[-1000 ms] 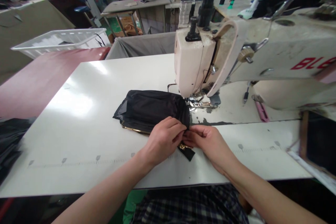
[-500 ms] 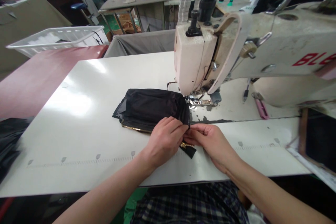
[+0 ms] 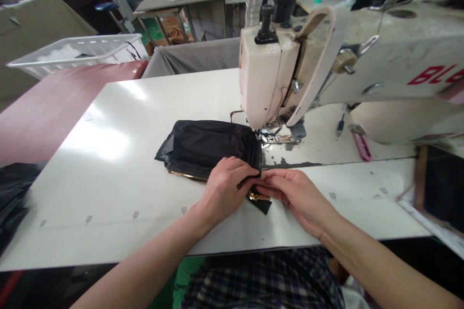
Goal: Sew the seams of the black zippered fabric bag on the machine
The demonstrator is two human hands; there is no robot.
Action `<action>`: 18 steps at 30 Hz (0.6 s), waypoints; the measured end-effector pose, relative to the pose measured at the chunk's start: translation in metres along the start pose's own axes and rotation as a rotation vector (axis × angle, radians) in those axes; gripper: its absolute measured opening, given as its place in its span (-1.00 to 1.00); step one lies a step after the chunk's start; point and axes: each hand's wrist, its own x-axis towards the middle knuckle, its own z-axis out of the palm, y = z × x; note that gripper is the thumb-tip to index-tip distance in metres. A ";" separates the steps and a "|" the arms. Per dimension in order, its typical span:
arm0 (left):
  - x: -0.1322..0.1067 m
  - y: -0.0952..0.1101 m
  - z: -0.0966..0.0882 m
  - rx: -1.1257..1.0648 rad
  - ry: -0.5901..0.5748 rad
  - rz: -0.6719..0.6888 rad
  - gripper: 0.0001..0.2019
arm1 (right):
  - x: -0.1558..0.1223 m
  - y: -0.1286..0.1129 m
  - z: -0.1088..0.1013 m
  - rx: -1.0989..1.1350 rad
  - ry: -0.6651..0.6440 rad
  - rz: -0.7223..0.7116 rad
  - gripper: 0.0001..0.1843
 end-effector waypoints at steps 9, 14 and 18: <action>-0.003 -0.001 0.007 -0.013 -0.005 -0.068 -0.93 | -0.004 -0.004 -0.020 -0.388 0.113 -0.306 -0.74; -0.003 -0.002 0.008 0.028 -0.051 -0.026 -0.94 | -0.009 0.009 -0.041 -1.057 0.200 -0.839 -0.74; -0.003 -0.002 0.009 0.047 -0.044 -0.023 -0.94 | -0.013 0.017 -0.048 -1.448 0.054 -1.047 -0.65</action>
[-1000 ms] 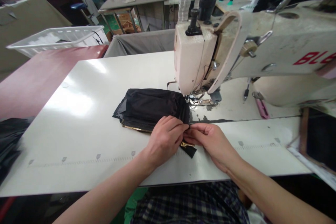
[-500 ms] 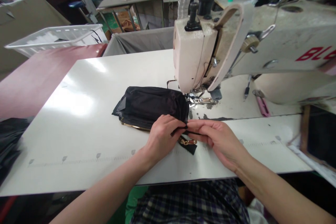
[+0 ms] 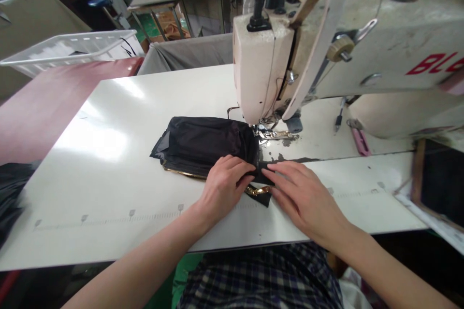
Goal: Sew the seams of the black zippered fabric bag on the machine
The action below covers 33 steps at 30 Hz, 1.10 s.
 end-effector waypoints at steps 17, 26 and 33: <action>0.005 0.007 -0.011 0.000 0.138 -0.107 -0.89 | 0.026 0.015 0.006 -0.182 -0.085 -0.059 -0.62; 0.003 -0.008 -0.004 0.188 -0.134 0.319 -0.80 | 0.030 0.014 0.011 -0.202 -0.061 -0.022 -0.68; 0.011 -0.012 -0.008 0.276 -0.260 0.369 -0.73 | 0.022 0.017 0.009 -0.137 -0.053 0.004 -0.64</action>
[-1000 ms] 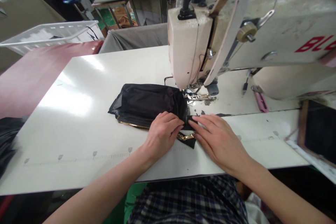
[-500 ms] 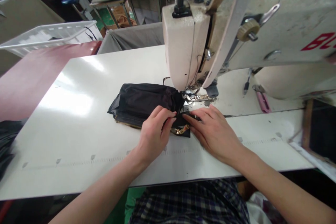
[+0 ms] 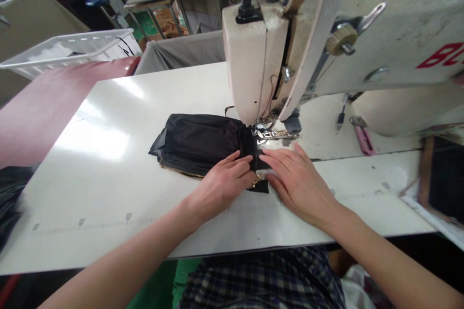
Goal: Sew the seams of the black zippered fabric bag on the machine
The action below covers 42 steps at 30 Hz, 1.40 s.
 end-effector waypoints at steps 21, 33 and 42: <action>0.001 0.017 0.009 0.037 0.123 -0.103 -0.75 | -0.022 -0.006 -0.005 -0.163 0.049 0.150 -0.53; 0.005 0.025 0.012 0.076 0.115 -0.151 -0.79 | -0.032 -0.020 -0.007 -0.136 0.078 0.171 -0.51; 0.003 0.025 0.014 0.065 0.163 -0.146 -0.76 | -0.022 -0.032 0.008 -0.099 0.034 0.203 -0.54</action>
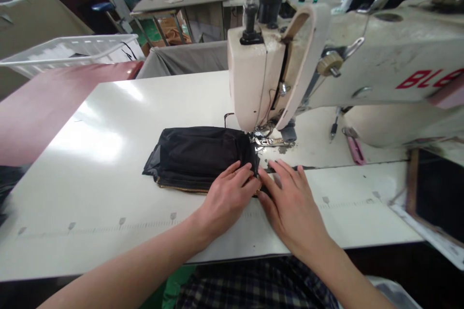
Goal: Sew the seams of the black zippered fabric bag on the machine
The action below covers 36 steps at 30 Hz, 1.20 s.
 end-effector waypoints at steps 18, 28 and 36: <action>0.000 -0.001 0.000 -0.160 0.011 -0.078 -0.77 | 0.024 0.014 -0.011 0.198 -0.171 -0.224 -0.51; 0.000 -0.003 0.000 -0.163 -0.043 -0.098 -0.83 | 0.030 0.018 -0.010 0.073 -0.179 -0.258 -0.51; 0.008 -0.002 -0.007 -0.070 -0.217 -0.031 -0.86 | 0.038 0.026 -0.011 0.094 -0.170 -0.302 -0.58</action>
